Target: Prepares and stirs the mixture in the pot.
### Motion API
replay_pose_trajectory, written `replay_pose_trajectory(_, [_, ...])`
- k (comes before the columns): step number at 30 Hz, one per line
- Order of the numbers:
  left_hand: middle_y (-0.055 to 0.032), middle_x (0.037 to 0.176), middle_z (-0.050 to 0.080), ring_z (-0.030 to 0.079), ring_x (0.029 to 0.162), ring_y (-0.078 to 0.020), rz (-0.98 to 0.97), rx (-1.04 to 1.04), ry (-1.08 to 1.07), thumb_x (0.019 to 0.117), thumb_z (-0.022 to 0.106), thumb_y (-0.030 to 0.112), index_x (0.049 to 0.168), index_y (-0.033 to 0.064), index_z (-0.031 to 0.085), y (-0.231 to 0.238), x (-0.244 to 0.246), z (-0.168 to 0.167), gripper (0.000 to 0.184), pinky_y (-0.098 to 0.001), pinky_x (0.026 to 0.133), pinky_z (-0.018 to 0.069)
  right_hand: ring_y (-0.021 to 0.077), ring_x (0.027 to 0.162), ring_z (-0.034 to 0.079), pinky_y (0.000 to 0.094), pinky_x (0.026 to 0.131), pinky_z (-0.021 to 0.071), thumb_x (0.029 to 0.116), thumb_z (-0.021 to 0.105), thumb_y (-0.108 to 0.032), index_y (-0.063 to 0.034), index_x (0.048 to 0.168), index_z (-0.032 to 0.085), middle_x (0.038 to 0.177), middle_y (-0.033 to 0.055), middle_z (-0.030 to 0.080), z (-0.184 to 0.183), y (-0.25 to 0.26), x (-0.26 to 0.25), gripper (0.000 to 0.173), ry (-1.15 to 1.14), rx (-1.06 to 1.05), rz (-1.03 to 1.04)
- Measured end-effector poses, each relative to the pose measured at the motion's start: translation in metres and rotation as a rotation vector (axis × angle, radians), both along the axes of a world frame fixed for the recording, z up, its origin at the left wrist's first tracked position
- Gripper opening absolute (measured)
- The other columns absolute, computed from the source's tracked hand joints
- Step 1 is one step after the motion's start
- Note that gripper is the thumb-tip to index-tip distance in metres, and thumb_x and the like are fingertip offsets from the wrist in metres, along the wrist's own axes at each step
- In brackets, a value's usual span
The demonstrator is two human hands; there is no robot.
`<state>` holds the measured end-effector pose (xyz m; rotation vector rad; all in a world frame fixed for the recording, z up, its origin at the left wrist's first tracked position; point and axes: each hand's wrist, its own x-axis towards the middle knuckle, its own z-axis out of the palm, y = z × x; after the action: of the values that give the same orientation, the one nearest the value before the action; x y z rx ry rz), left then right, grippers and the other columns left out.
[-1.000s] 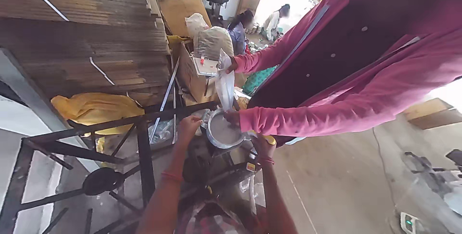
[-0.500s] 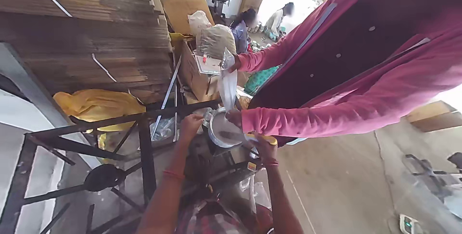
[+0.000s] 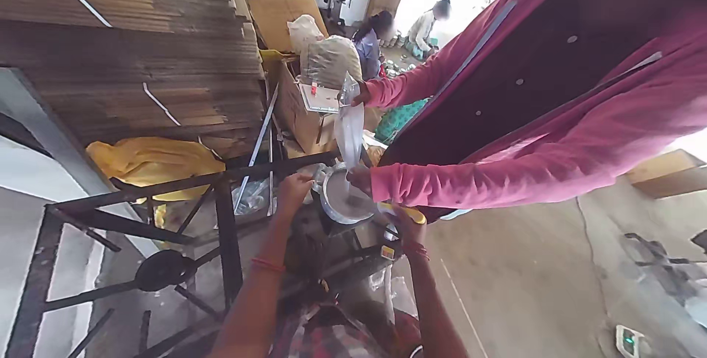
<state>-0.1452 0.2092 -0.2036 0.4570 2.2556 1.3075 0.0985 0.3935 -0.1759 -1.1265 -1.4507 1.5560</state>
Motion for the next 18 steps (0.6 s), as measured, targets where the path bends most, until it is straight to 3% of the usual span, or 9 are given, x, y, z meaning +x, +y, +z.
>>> replay_pose_trajectory(2, [-0.0202,0.114,0.072,0.068,0.107,-0.0358,-0.002,0.002,0.002,0.0991,0.069,0.023,0.122,0.0029,0.071,0.001,0.000,0.001,0.030,-0.0576,0.098,0.0507,0.0231,0.070,0.074,0.0374,0.065,0.0659,0.0930,0.069,0.003,0.0111,0.107,0.064,0.087,0.0170,0.074,0.004,0.002,0.005,0.017,-0.019,0.004,0.042])
replay_pose_trajectory(6, [-0.0199,0.113,0.072,0.068,0.108,-0.0359,-0.020,-0.005,0.017,0.0993,0.068,0.024,0.121,0.0033,0.071,0.001,-0.001,-0.003,0.030,-0.0582,0.099,0.0499,0.0229,0.070,0.073,0.0366,0.065,0.0650,0.0940,0.068,0.002,0.0120,0.110,0.061,0.088,0.0190,0.071,-0.009,0.020,0.005,0.020,-0.048,0.020,-0.116])
replay_pose_trajectory(11, [-0.0187,0.114,0.072,0.068,0.108,-0.0341,-0.014,-0.011,-0.002,0.0993,0.068,0.023,0.122,0.0034,0.071,0.002,-0.002,0.001,0.030,-0.0565,0.099,0.0502,0.0242,0.071,0.074,0.0383,0.065,0.0660,0.0921,0.071,0.001,0.0107,0.108,0.064,0.090,0.0175,0.074,-0.001,0.006,0.005,0.020,-0.030,0.010,0.061])
replay_pose_trajectory(15, [-0.0185,0.115,0.072,0.068,0.110,-0.0350,-0.020,-0.024,0.012,0.1000,0.067,0.025,0.122,0.0044,0.071,0.000,-0.001,-0.001,0.030,-0.0579,0.100,0.0494,0.0242,0.072,0.073,0.0379,0.065,0.0650,0.0939,0.069,0.002,0.0117,0.112,0.061,0.090,0.0193,0.072,-0.009,0.017,0.004,0.022,-0.022,-0.011,-0.080])
replay_pose_trajectory(18, [-0.0189,0.114,0.072,0.068,0.108,-0.0362,-0.022,-0.020,0.005,0.1003,0.067,0.024,0.122,0.0046,0.071,0.000,-0.002,0.000,0.029,-0.0596,0.098,0.0494,0.0252,0.073,0.074,0.0393,0.067,0.0659,0.0941,0.069,0.002,0.0114,0.109,0.063,0.091,0.0190,0.073,-0.008,0.010,0.006,0.019,0.014,-0.016,0.024])
